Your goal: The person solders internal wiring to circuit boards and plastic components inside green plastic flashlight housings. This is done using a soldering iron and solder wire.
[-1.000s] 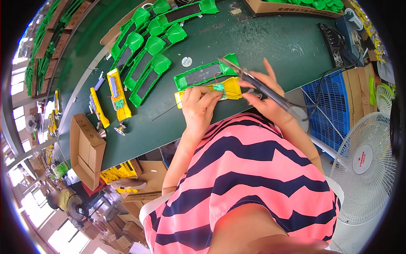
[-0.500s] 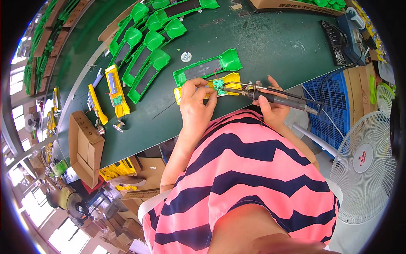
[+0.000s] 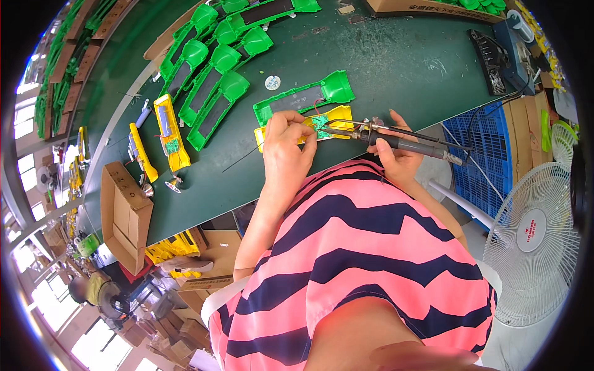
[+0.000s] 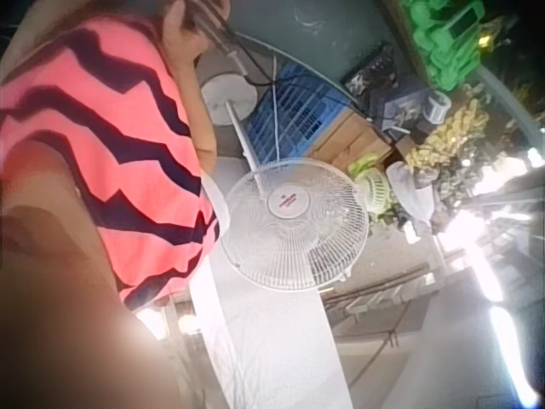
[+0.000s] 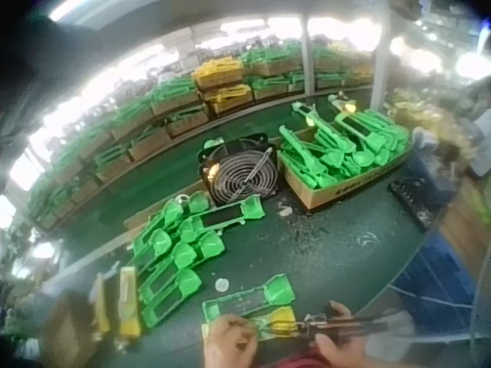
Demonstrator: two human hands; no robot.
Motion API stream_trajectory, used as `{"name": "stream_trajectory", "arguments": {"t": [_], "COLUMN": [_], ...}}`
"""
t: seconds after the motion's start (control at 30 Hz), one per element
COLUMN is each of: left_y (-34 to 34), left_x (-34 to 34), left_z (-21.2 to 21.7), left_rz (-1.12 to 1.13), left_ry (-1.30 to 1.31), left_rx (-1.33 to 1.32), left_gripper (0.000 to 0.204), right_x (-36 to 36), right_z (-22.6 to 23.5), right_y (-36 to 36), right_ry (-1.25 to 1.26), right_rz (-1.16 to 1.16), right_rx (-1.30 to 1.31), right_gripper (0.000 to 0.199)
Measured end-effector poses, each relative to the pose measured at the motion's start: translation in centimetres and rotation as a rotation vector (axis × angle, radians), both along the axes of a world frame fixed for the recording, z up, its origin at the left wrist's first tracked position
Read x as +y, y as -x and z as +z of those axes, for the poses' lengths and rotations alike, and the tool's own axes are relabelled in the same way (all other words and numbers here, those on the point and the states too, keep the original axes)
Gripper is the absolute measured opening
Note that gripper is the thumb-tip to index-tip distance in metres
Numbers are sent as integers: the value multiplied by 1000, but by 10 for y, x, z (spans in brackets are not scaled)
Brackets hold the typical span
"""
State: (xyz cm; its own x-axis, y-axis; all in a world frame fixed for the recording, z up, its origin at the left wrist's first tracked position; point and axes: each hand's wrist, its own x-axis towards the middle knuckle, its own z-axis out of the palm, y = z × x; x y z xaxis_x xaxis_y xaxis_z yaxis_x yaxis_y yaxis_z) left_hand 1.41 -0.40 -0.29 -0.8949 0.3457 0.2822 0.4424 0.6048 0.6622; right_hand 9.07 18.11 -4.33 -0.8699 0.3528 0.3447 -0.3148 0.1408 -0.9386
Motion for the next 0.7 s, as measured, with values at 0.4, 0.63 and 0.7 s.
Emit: {"name": "stream_trajectory", "arguments": {"t": [0.4, 0.63, 0.7], "left_y": [3, 6, 3], "left_x": [5, -1, -1], "left_z": [8, 3, 10], "left_rz": [-15, -29, -34], "left_ry": [16, 33, -16], "left_rx": [-79, -89, 5], "left_gripper": [8, 8, 9], "right_x": [11, 6, 6], "right_z": [14, 6, 5], "right_y": [-1, -3, -3], "right_ry": [3, 9, -11], "right_rz": [-1, 38, 37], "right_rx": [-36, 34, 23], "right_gripper": [22, 20, 21]}}
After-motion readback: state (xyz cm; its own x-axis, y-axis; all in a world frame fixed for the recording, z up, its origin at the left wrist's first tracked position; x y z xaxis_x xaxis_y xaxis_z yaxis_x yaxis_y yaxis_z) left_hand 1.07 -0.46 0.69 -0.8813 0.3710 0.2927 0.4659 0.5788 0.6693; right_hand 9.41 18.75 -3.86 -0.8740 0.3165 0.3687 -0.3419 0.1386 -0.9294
